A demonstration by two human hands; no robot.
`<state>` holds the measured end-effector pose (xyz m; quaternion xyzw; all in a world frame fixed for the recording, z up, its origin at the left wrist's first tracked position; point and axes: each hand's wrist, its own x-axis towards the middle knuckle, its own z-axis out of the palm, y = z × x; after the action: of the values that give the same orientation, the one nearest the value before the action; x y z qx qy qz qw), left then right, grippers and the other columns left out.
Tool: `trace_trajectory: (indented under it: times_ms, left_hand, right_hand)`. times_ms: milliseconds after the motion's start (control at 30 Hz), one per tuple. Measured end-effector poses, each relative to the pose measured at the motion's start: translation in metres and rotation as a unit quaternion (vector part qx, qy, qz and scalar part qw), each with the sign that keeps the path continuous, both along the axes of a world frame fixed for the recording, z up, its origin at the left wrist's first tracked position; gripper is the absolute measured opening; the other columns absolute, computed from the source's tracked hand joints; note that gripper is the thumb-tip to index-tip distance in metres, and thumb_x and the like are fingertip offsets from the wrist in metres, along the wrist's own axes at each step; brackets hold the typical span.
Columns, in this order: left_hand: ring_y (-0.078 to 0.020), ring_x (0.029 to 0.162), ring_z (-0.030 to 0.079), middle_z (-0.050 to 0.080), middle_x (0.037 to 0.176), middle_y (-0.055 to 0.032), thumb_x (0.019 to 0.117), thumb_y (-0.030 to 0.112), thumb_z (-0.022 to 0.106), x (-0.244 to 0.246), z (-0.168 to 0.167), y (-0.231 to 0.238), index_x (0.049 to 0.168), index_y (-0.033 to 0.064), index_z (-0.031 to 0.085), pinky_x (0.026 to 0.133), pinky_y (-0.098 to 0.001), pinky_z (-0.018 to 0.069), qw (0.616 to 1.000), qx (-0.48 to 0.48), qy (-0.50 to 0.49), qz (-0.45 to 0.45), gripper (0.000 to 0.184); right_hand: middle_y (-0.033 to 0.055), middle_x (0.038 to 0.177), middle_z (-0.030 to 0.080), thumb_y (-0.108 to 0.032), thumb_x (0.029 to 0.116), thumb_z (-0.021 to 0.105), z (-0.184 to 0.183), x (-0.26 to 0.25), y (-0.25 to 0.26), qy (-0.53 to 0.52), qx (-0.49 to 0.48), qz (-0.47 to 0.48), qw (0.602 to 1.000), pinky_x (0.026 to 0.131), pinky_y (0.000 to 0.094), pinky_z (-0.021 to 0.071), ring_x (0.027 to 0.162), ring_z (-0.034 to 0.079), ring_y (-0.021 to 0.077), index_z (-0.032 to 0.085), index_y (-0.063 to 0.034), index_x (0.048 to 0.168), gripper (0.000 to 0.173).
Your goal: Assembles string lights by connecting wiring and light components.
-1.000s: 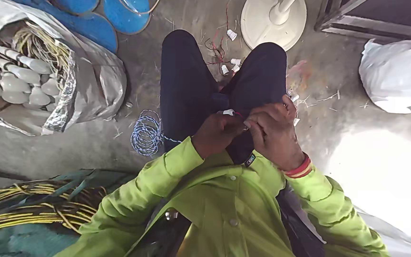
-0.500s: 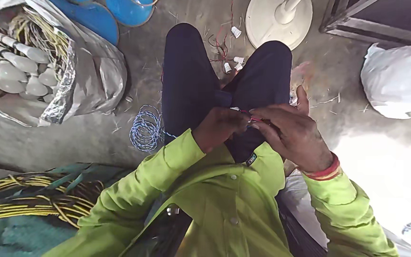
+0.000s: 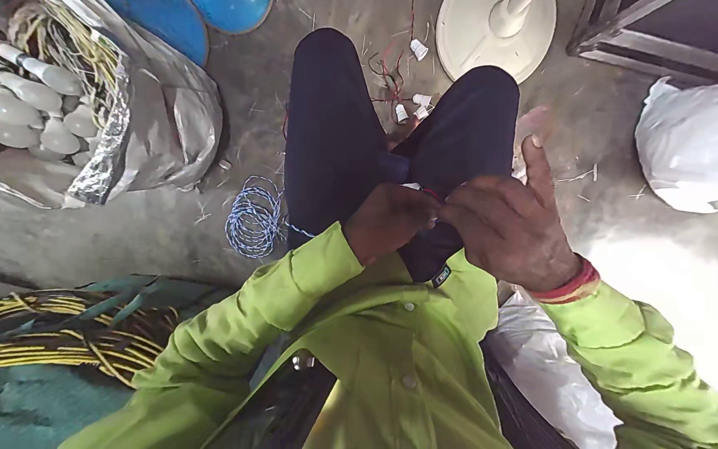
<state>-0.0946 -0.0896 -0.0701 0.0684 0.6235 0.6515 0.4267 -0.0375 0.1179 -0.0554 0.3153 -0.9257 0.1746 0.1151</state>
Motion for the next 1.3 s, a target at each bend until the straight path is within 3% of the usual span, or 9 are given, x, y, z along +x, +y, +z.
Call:
trace_trajectory:
  times_ms: [200, 267, 367, 533, 633, 767, 1067, 1233, 1300]
  left_hand:
    - [-0.0055, 0.075, 0.064, 0.071, 0.088, -0.0058, 0.1014, 0.008, 0.057, 0.002, -0.004, 0.002, 0.103, -0.0018, 0.073, 0.07, -0.0257, 0.0545, 0.992, -0.036, 0.119, -0.035, 0.018]
    - [-0.0068, 0.072, 0.064, 0.071, 0.087, -0.0058, 0.1016, 0.009, 0.058, 0.004, -0.002, 0.002, 0.105, -0.0002, 0.073, 0.067, -0.0273, 0.0544, 0.987, -0.05, 0.145, -0.041, 0.018]
    - [-0.0105, 0.068, 0.063, 0.07, 0.086, -0.0071, 0.1006, 0.008, 0.061, 0.008, 0.0, 0.002, 0.104, 0.0005, 0.073, 0.062, -0.0292, 0.0551, 0.983, -0.057, 0.172, -0.037, 0.015]
    - [-0.0105, 0.073, 0.067, 0.071, 0.088, -0.0068, 0.0955, 0.009, 0.068, 0.013, -0.002, 0.005, 0.097, 0.0012, 0.074, 0.066, -0.0297, 0.0585, 0.98, -0.054, 0.189, -0.019, 0.01]
    - [-0.0105, 0.072, 0.067, 0.072, 0.086, -0.0069, 0.0954, 0.008, 0.066, 0.013, -0.001, 0.006, 0.097, 0.0015, 0.074, 0.065, -0.0303, 0.058, 0.978, -0.062, 0.199, -0.028, 0.01]
    - [-0.0096, 0.065, 0.066, 0.072, 0.081, -0.0059, 0.0962, 0.007, 0.064, 0.013, 0.002, 0.006, 0.097, 0.0021, 0.075, 0.061, -0.0301, 0.0565, 0.98, -0.069, 0.182, -0.03, 0.012]
    - [-0.0079, 0.069, 0.068, 0.075, 0.086, -0.0043, 0.0966, 0.009, 0.066, 0.014, 0.009, 0.01, 0.102, 0.0038, 0.077, 0.063, -0.0284, 0.0582, 0.983, -0.07, 0.171, 0.003, 0.013]
    - [-0.0109, 0.076, 0.069, 0.073, 0.088, -0.0085, 0.0943, 0.004, 0.067, 0.014, 0.009, 0.009, 0.096, 0.0008, 0.077, 0.071, -0.0282, 0.0589, 0.952, -0.066, 0.299, -0.017, 0.011]
    - [-0.0144, 0.078, 0.069, 0.072, 0.087, -0.0098, 0.0927, 0.003, 0.067, 0.014, 0.007, 0.009, 0.095, 0.0003, 0.077, 0.073, -0.0318, 0.058, 0.936, -0.065, 0.345, -0.022, 0.011]
  right_hand:
    - [0.0158, 0.097, 0.069, -0.013, 0.1038, 0.051, -0.014, 0.004, -0.001, -0.151, -0.137, -0.087, 0.975, 0.116, 0.0518, 0.0412, 0.105, 0.069, 0.0284, 0.066, 0.001, 0.095, 0.023]
    - [0.0126, 0.096, 0.068, -0.013, 0.1031, 0.051, -0.012, 0.007, -0.003, -0.196, -0.171, -0.121, 0.958, 0.101, 0.0381, 0.0507, 0.099, 0.067, 0.021, 0.066, -0.0007, 0.096, 0.02]
    - [0.0062, 0.091, 0.062, -0.015, 0.1034, 0.05, -0.011, 0.008, -0.005, -0.242, -0.184, -0.154, 0.94, 0.076, 0.0246, 0.0521, 0.083, 0.061, 0.0102, 0.065, -0.004, 0.096, 0.02]
    - [0.0054, 0.09, 0.061, -0.015, 0.1026, 0.049, -0.01, 0.011, -0.004, -0.24, -0.171, -0.144, 0.945, 0.076, 0.0243, 0.0513, 0.083, 0.06, 0.0109, 0.063, -0.0046, 0.095, 0.019]
    - [0.0163, 0.096, 0.065, -0.012, 0.1025, 0.047, -0.013, 0.012, -0.002, -0.155, -0.11, -0.088, 0.978, 0.111, 0.0511, 0.0424, 0.103, 0.066, 0.0309, 0.061, -0.0007, 0.093, 0.02]
    - [0.0197, 0.096, 0.064, -0.005, 0.0975, 0.051, -0.018, 0.009, 0.002, -0.063, -0.063, -0.042, 0.995, 0.113, 0.0661, 0.0354, 0.104, 0.065, 0.0399, 0.06, 0.0004, 0.092, 0.012]
    - [0.018, 0.097, 0.061, -0.008, 0.0961, 0.052, -0.023, 0.002, 0.013, -0.003, -0.111, 0.019, 0.994, 0.115, 0.06, 0.0368, 0.103, 0.063, 0.0352, 0.056, -0.0011, 0.095, 0.008]
    - [0.0171, 0.091, 0.063, -0.011, 0.1006, 0.044, -0.017, 0.005, 0.002, -0.115, -0.159, -0.062, 0.978, 0.112, 0.05, 0.0433, 0.099, 0.066, 0.0294, 0.056, 0.0007, 0.089, 0.02]
    - [0.0137, 0.09, 0.061, -0.012, 0.1003, 0.043, -0.014, 0.008, -0.001, -0.17, -0.166, -0.1, 0.966, 0.101, 0.0415, 0.0494, 0.093, 0.064, 0.0238, 0.057, -0.0007, 0.09, 0.02]
